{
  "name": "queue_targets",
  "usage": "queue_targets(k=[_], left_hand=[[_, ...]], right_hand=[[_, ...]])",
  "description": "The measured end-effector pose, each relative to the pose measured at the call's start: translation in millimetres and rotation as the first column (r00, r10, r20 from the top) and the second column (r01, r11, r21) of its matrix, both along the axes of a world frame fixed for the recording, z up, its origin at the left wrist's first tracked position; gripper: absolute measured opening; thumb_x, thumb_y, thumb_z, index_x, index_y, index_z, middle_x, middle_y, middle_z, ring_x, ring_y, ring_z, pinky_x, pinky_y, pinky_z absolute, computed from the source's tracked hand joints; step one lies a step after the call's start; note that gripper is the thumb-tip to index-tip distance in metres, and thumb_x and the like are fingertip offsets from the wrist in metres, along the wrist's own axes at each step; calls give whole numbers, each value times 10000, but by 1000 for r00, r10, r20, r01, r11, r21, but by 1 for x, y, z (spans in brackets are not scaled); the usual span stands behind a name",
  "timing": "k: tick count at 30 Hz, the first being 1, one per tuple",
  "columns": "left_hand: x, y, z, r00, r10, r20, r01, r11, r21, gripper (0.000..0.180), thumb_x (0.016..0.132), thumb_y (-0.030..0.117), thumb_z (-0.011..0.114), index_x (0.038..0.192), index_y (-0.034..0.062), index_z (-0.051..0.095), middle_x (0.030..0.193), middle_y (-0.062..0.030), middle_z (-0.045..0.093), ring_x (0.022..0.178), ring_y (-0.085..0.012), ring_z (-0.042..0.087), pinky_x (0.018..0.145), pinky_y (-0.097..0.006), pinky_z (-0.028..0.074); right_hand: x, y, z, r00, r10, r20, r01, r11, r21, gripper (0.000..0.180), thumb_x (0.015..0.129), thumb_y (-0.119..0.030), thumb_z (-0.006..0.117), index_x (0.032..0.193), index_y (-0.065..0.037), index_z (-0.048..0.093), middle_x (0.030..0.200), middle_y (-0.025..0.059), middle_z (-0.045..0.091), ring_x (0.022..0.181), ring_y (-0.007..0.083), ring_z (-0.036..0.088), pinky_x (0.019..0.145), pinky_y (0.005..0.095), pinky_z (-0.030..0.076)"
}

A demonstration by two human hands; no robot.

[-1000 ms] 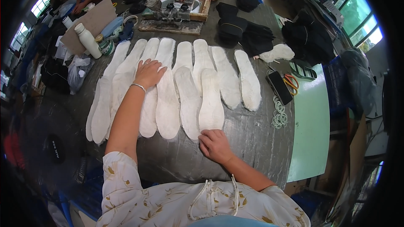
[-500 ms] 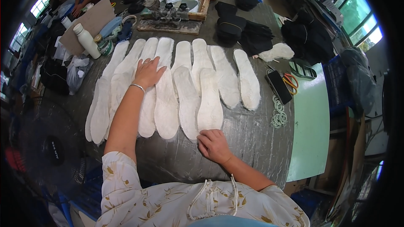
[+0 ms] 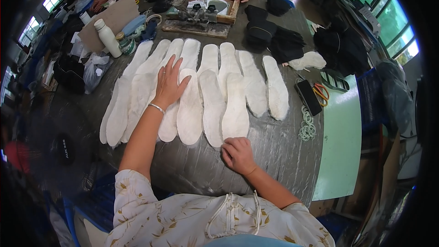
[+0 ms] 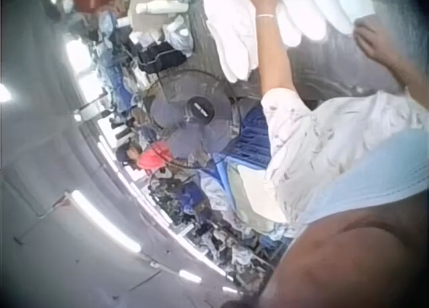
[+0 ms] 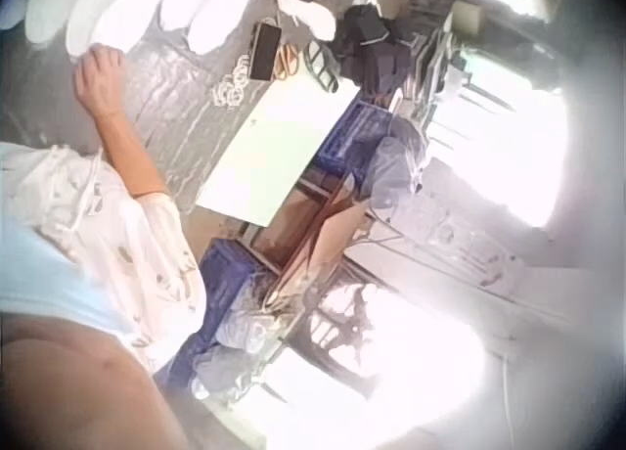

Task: Cutting, stacking, and organizing shoe insole components in a manufacturing facility.

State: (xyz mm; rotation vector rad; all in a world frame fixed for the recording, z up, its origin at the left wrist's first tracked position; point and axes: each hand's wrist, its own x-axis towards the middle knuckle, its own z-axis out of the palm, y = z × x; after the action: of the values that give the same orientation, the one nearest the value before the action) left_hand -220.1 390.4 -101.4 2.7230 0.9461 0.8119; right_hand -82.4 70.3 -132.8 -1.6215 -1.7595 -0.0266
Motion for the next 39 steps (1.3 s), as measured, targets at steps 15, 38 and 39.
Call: queue_targets(k=[15,38,39], left_hand=[[-90,-210,-23,983,-20,184,68,963,-260,636,882,281,681,1394,-16,449,1469,-252,399,1356,-410,391,1108,-503,293],[-34,-249,-29,978,-194,74,198,979,-48,331,774,118,715,1089,72,624,1106,-96,587,1095,-280,560,984,-446,398],[-32,-250,-31,979,-195,55,197,980,-26,317,778,117,712,1083,81,634,1097,-90,586,1088,-277,562,980,-443,400]], right_hand=[[-5,-11,4,981,-181,66,161,958,236,185,731,-104,729,910,-122,686,821,7,628,931,194,607,1040,437,336],[5,-47,12,982,-166,92,164,986,21,277,754,-156,749,1000,-97,636,941,52,584,861,254,582,730,389,441],[6,-43,6,981,-156,117,157,988,1,225,764,-156,734,956,-101,628,902,47,570,835,246,582,703,384,446]])
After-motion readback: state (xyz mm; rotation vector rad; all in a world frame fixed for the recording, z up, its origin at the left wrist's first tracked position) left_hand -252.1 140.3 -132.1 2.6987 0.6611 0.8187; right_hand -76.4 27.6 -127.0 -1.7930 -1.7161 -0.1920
